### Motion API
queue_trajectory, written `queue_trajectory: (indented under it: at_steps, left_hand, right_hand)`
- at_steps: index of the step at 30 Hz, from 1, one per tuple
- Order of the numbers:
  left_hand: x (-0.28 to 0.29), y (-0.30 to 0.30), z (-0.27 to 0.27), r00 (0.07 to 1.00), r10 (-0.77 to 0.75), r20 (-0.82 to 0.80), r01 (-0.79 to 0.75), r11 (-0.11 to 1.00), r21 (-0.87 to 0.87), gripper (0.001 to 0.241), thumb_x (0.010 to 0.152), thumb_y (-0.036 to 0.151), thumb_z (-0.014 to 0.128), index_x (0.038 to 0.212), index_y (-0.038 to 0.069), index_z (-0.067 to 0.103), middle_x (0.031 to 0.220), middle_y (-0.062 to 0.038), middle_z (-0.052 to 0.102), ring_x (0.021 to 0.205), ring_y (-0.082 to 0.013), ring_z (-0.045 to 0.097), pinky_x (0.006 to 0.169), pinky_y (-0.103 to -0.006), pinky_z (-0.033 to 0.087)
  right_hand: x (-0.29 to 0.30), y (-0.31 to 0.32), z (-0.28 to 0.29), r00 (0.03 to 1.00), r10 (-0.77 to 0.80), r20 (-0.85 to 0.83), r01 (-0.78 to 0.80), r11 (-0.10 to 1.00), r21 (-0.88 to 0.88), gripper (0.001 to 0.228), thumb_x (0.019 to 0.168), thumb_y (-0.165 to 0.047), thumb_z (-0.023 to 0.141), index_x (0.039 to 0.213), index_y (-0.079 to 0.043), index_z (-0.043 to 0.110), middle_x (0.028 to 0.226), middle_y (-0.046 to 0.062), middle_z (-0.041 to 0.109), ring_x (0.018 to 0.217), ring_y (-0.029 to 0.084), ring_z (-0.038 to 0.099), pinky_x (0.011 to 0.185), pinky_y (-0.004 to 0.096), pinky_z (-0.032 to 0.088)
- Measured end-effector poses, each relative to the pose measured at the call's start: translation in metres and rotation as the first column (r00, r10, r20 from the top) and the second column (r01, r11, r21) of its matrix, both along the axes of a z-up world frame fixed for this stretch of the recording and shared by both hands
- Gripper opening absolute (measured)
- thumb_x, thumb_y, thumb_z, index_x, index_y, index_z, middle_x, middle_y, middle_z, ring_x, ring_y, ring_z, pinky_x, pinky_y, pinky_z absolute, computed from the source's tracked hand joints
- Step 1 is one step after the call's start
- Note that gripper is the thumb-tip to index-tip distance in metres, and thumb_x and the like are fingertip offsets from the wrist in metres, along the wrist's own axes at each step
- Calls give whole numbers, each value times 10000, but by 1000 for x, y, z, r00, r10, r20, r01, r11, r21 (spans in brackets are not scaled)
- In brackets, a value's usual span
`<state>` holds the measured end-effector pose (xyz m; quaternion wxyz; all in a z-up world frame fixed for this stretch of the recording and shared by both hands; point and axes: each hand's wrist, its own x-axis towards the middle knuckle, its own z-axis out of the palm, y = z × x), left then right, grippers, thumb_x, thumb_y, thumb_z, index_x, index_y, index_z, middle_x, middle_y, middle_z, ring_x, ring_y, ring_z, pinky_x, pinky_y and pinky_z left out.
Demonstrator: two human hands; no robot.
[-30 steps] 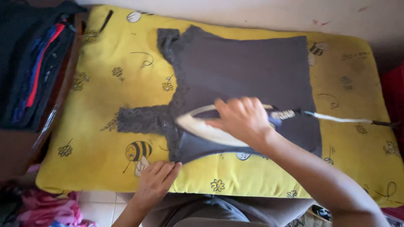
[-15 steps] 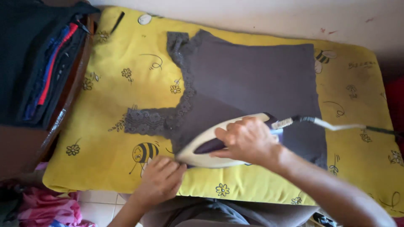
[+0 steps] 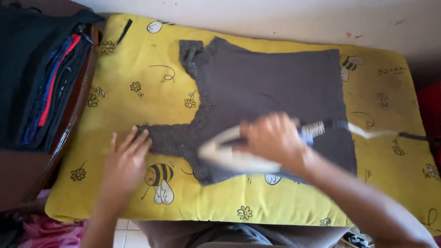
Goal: The person irons a dark gray lace-trimmed top on a yellow ironing board, smoothing the fabric and sleeves before folding it. They then iron a gray sports bra with black trim, flipping it to press both sides, and finally iron a small black garment, folding each item after completion.
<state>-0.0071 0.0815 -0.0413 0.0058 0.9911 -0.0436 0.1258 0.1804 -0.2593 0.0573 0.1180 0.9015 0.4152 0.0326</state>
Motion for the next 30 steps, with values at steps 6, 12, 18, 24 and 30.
queue_trajectory:
  at_steps: [6,12,18,24,30]
  left_hand:
    - [-14,-115,3,924,-313,221,353,919,-177,107,929,176,619,942,70,622,932,-127,583,792,-315,557,692,-460,445]
    - [-19,-129,-1,928,-358,102,371,912,-177,221,892,79,660,1103,13,661,1040,-137,630,890,-294,594,773,-416,505]
    - [-27,-111,5,878,-469,100,477,875,-84,185,895,-1,619,1076,-9,654,1012,-137,620,860,-283,603,774,-420,515]
    - [-34,-107,-11,888,-448,105,457,886,-77,181,907,-17,615,1079,-7,674,1043,-148,635,877,-279,611,800,-412,534]
    - [-32,-106,-11,887,-448,109,458,885,-86,193,946,31,568,1116,-13,648,1070,-152,621,905,-302,603,836,-440,519]
  right_hand:
    - [1,-51,3,996,71,52,-70,997,-18,638,820,-920,521,852,-296,648,609,-34,677,540,231,693,391,423,484]
    - [55,-88,27,947,-320,-8,314,932,-181,723,833,-908,449,1021,-251,685,670,157,719,690,413,729,600,515,572]
    - [-1,-170,3,999,36,21,-35,998,-57,680,866,-883,433,814,-246,663,515,-54,586,438,146,594,356,365,480]
    - [-11,-211,20,918,-397,0,383,886,-263,630,820,-883,440,919,-291,632,607,-41,675,564,152,690,581,373,574]
    - [-36,-207,9,984,-127,122,127,992,3,638,805,-839,619,732,-205,606,526,-36,580,509,242,643,472,431,509]
